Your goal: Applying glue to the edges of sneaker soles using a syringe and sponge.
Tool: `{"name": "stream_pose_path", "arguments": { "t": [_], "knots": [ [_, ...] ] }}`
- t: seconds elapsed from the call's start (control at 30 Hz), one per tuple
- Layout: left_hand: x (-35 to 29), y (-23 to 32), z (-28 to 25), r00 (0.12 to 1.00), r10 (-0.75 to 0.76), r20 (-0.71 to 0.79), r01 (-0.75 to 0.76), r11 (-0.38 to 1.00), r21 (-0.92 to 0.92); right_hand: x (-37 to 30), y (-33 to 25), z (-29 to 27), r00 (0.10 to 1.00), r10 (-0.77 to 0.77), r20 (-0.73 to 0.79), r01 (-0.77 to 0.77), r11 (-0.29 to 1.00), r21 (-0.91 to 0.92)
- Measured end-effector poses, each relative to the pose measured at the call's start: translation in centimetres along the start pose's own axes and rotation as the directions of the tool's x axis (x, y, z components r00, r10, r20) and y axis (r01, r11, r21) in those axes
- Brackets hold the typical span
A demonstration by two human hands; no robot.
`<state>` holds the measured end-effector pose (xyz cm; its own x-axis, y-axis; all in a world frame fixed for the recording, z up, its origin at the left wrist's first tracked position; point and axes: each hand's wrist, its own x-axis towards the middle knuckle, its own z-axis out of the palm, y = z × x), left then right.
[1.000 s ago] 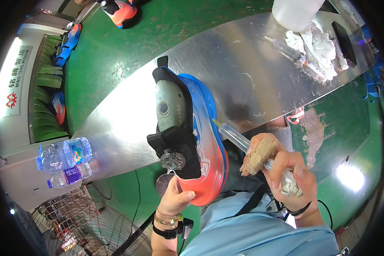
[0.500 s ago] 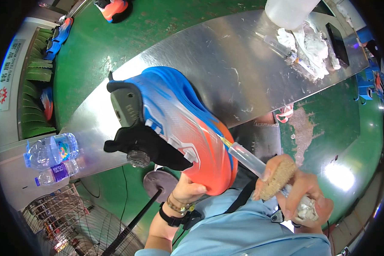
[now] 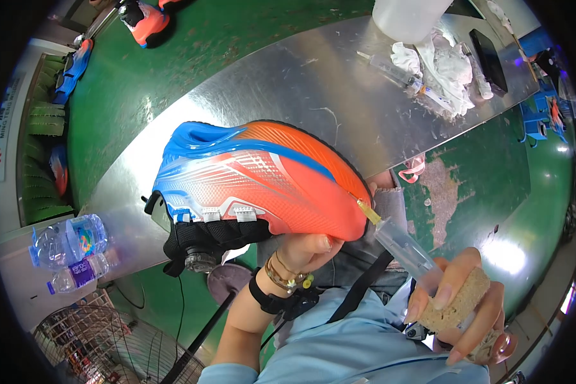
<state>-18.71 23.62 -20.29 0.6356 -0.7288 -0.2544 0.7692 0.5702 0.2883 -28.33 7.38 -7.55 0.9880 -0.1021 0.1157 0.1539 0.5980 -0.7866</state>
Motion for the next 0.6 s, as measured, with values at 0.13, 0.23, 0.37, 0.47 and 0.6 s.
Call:
{"name": "stream_pose_path", "arguments": {
  "t": [0.13,0.23,0.37,0.47,0.6],
  "knots": [
    [1.1,0.1,0.4,0.999,0.03,-0.017,-0.029,0.998,0.061,0.0,-0.4,0.4,0.999,-0.011,-0.031,0.009,0.998,-0.06],
    [2.1,0.3,1.6,0.995,0.098,-0.001,-0.098,0.99,0.102,-0.5,-0.1,-0.4,0.999,-0.019,-0.031,0.015,0.994,-0.112],
    [3.1,0.2,1.9,0.984,0.178,0.023,-0.18,0.978,0.107,-0.5,-0.4,-0.2,0.998,0.005,-0.07,-0.021,0.969,-0.245],
    [3.9,0.2,2.1,0.973,0.224,0.053,-0.228,0.967,0.114,-0.2,0.3,0.0,0.996,-0.067,-0.052,0.054,0.973,-0.225],
    [4.6,0.3,2.6,0.963,0.245,0.113,-0.256,0.962,0.097,-0.1,0.9,-0.3,0.994,-0.092,0.051,0.102,0.961,-0.257]
  ]
}}
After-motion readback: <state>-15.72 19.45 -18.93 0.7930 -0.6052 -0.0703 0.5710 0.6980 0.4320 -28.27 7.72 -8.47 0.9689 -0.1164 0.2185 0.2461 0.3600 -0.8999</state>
